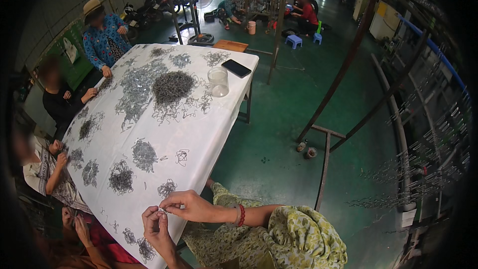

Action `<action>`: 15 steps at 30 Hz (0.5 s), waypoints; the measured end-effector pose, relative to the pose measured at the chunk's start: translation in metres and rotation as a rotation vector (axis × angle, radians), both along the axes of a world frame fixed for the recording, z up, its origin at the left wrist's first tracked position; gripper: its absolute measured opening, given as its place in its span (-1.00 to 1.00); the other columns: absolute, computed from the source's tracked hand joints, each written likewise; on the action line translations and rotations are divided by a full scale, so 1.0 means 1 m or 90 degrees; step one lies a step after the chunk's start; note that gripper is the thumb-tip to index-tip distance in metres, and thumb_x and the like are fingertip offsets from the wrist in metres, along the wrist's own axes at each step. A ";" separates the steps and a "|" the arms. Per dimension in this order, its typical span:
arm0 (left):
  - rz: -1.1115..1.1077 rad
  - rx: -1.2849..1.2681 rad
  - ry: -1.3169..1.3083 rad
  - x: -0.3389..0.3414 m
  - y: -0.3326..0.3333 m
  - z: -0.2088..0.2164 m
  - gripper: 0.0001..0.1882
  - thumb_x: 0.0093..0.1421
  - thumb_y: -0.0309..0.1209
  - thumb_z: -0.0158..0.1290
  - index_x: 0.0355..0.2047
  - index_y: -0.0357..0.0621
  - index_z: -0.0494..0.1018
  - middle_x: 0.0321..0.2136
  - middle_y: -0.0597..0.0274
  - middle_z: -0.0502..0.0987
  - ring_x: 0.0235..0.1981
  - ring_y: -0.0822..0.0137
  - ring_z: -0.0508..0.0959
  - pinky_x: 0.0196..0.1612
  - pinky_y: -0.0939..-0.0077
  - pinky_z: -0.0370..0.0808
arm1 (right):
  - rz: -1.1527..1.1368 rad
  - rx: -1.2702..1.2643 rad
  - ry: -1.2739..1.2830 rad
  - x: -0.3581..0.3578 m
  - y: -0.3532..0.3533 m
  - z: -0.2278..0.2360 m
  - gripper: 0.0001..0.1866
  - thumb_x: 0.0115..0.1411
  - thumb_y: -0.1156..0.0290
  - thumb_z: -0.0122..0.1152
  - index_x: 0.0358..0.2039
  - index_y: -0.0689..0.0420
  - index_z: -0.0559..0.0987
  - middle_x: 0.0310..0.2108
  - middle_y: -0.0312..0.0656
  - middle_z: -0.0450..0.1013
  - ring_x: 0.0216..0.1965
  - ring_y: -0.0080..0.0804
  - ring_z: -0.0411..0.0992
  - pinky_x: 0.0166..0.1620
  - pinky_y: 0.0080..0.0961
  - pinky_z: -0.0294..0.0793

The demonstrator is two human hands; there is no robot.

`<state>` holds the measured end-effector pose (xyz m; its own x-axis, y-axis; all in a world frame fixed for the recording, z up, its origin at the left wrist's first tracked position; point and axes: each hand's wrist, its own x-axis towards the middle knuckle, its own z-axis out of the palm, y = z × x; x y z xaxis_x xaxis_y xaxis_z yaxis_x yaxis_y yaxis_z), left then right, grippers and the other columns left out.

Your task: The person sits at a table and repeatedly picks up small wire pieces, bends or twists them by hand, and places them into piles on a white sheet. They occasionally lift a finished wire assembly and hang it on a nearby rack. Other workers perform similar tasks at the same table.

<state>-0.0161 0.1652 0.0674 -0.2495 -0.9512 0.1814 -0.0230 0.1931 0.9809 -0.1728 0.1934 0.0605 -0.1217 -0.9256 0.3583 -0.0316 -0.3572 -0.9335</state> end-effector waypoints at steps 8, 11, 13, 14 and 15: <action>-0.016 -0.002 0.041 -0.002 0.001 -0.006 -0.93 0.16 -0.55 0.08 -0.38 -0.33 0.46 -0.19 0.10 0.40 -0.17 0.30 0.42 -0.08 0.48 0.36 | 0.010 0.008 0.012 0.002 -0.003 -0.010 -0.79 0.14 0.61 0.18 -0.18 0.21 0.60 -0.32 -0.17 0.55 -0.32 -0.49 0.51 -0.31 -0.57 0.50; -0.041 -0.014 -0.023 0.000 -0.006 -0.006 -0.94 0.12 -0.58 0.10 -0.37 -0.33 0.48 -0.18 0.09 0.43 -0.13 0.27 0.43 -0.07 0.52 0.37 | -0.003 0.029 0.021 -0.003 -0.005 -0.005 -0.80 0.13 0.64 0.18 -0.22 0.19 0.62 -0.37 -0.22 0.54 -0.44 -0.58 0.48 -0.39 -0.62 0.46; -0.063 0.021 0.005 0.000 -0.008 0.001 -0.92 0.11 -0.66 0.08 -0.35 -0.34 0.49 -0.17 0.13 0.43 -0.14 0.33 0.43 -0.13 0.57 0.38 | -0.012 0.016 -0.017 0.001 -0.008 -0.006 -0.81 0.12 0.67 0.18 -0.25 0.20 0.62 -0.40 -0.23 0.53 -0.51 -0.62 0.45 -0.45 -0.67 0.41; -0.071 0.037 0.042 0.003 -0.005 -0.004 -0.91 0.12 -0.66 0.09 -0.34 -0.33 0.50 -0.16 0.15 0.43 -0.14 0.36 0.42 -0.14 0.57 0.38 | -0.017 0.017 -0.013 0.004 -0.004 -0.008 -0.81 0.12 0.68 0.18 -0.26 0.21 0.62 -0.42 -0.22 0.52 -0.53 -0.63 0.44 -0.48 -0.68 0.40; -0.063 0.037 0.045 0.005 -0.004 -0.005 -0.91 0.12 -0.66 0.10 -0.33 -0.32 0.51 -0.16 0.16 0.43 -0.15 0.37 0.42 -0.13 0.57 0.38 | -0.026 0.007 0.000 0.006 -0.004 -0.006 -0.82 0.11 0.69 0.19 -0.26 0.23 0.62 -0.43 -0.21 0.52 -0.55 -0.63 0.43 -0.50 -0.69 0.38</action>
<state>-0.0113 0.1612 0.0625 -0.3314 -0.9320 0.1468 0.0635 0.1332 0.9891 -0.1672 0.1898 0.0544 -0.1599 -0.9236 0.3483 -0.0467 -0.3454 -0.9373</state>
